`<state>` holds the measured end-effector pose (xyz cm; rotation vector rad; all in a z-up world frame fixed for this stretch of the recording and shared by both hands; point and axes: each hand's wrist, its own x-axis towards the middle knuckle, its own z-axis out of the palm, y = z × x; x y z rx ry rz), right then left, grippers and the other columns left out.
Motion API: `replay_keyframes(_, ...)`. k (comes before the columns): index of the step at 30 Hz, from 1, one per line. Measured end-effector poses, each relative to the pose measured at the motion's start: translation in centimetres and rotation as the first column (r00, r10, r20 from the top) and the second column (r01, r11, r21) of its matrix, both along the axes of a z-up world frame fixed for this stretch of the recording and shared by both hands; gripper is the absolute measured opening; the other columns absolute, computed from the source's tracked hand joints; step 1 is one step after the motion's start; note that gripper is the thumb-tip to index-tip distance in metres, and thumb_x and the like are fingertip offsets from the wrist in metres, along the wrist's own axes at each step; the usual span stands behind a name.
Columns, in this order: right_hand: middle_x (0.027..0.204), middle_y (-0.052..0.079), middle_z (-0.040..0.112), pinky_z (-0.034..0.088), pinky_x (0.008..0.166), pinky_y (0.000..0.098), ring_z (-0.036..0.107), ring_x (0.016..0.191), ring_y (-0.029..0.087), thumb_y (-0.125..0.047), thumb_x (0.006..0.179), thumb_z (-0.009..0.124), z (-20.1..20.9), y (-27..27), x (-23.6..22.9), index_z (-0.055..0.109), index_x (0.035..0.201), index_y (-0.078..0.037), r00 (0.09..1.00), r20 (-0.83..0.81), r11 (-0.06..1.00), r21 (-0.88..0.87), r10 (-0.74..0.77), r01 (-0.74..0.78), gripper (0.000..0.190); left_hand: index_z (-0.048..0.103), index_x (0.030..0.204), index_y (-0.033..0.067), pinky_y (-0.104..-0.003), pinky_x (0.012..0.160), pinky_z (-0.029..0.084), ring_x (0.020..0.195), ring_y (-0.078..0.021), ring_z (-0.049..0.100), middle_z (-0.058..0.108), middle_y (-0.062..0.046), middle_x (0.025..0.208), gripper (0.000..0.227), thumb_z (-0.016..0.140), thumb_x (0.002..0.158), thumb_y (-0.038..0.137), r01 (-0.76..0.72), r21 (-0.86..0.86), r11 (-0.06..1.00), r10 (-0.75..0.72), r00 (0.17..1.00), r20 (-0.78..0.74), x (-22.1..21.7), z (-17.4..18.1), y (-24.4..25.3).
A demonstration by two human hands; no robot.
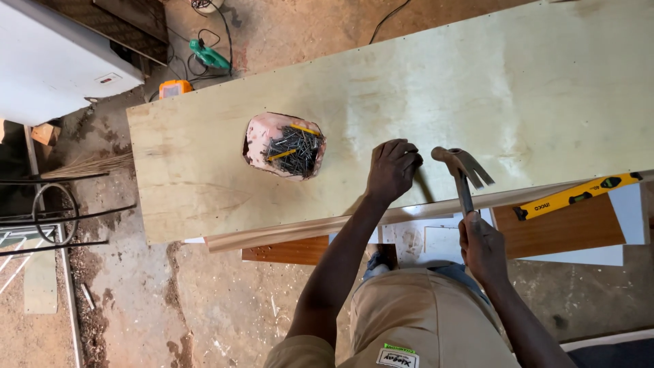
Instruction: Hammering nails into a wooden board to secure a component
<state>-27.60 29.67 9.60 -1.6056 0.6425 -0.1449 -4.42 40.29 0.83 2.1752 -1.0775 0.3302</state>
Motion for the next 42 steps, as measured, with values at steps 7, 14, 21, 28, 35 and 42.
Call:
replay_keyframes(7,0.043,0.009,0.044,0.028,0.039,0.038,0.028,0.037,0.015,-0.05,0.118,0.033,2.9,-0.2,1.7,0.051,0.064,-0.015,0.973,-0.23,0.981,-0.179,0.027,-0.07,0.067,0.075,0.092,0.0221,-0.041,0.113,0.041,0.129,-0.0178,0.058,0.068,0.008,0.112,0.008,0.071,0.086,0.021,-0.001,0.008,1.0,0.002,0.999,-0.036,0.1,0.2,0.1)
replay_keyframes(14,0.045,0.015,0.047,0.031,0.041,0.0363,0.037,0.037,0.017,-0.052,0.116,0.038,-1.7,-1.3,0.5,0.049,0.064,-0.013,0.997,-0.07,0.959,-0.283,-0.019,-0.002,0.067,0.075,0.093,0.0257,-0.039,0.112,0.04,0.128,-0.0157,0.059,0.068,0.01,0.114,0.006,0.07,0.09,0.027,-0.002,-0.018,1.0,0.001,0.999,-0.05,0.4,0.1,-0.1)
replay_keyframes(21,0.046,0.011,0.05,0.035,0.042,0.0402,0.037,0.039,0.019,-0.054,0.117,0.036,0.4,-0.8,1.3,0.053,0.065,-0.014,0.952,-0.306,0.987,-0.156,-0.022,-0.027,0.068,0.075,0.091,0.0217,-0.041,0.111,0.041,0.128,-0.0167,0.059,0.068,0.008,0.113,0.007,0.071,0.087,0.024,-0.011,0.013,1.0,0.012,0.999,-0.036,0.2,0.3,0.1)
replay_keyframes(28,0.053,0.015,0.056,0.037,0.05,0.0431,0.046,0.047,0.025,-0.057,0.115,0.035,-1.1,-0.9,0.8,0.056,0.068,-0.011,0.974,-0.227,0.97,-0.239,-0.005,-0.051,0.069,0.076,0.092,0.024,-0.04,0.113,0.04,0.129,-0.0165,0.057,0.067,0.01,0.114,0.008,0.071,0.086,0.025,0.005,0.002,1.0,-0.005,0.998,-0.056,0.2,-0.1,0.1)
replay_keyframes(35,0.045,0.009,0.05,0.041,0.04,0.0369,0.042,0.034,0.016,-0.042,0.12,0.035,0.2,-0.4,1.5,0.054,0.063,-0.012,0.995,-0.083,0.996,-0.082,-0.05,0.044,0.068,0.075,0.096,0.0246,-0.04,0.111,0.042,0.129,-0.0177,0.061,0.069,0.008,0.114,0.016,0.067,0.083,0.021,-0.015,-0.025,1.0,0.014,0.998,-0.065,0.1,0.5,0.4)
replay_keyframes(42,0.061,0.021,0.059,0.045,0.059,0.0466,0.058,0.062,0.028,-0.037,0.109,0.051,-5.5,-1.3,0.7,0.067,0.075,-0.006,0.992,0.074,0.93,-0.345,-0.106,0.125,0.049,0.069,0.114,0.0251,-0.042,0.116,0.04,0.131,-0.0183,0.06,0.07,0.005,0.116,0.032,0.058,0.09,0.009,-0.006,-0.029,1.0,-0.001,0.972,-0.233,0.5,2.1,0.6)
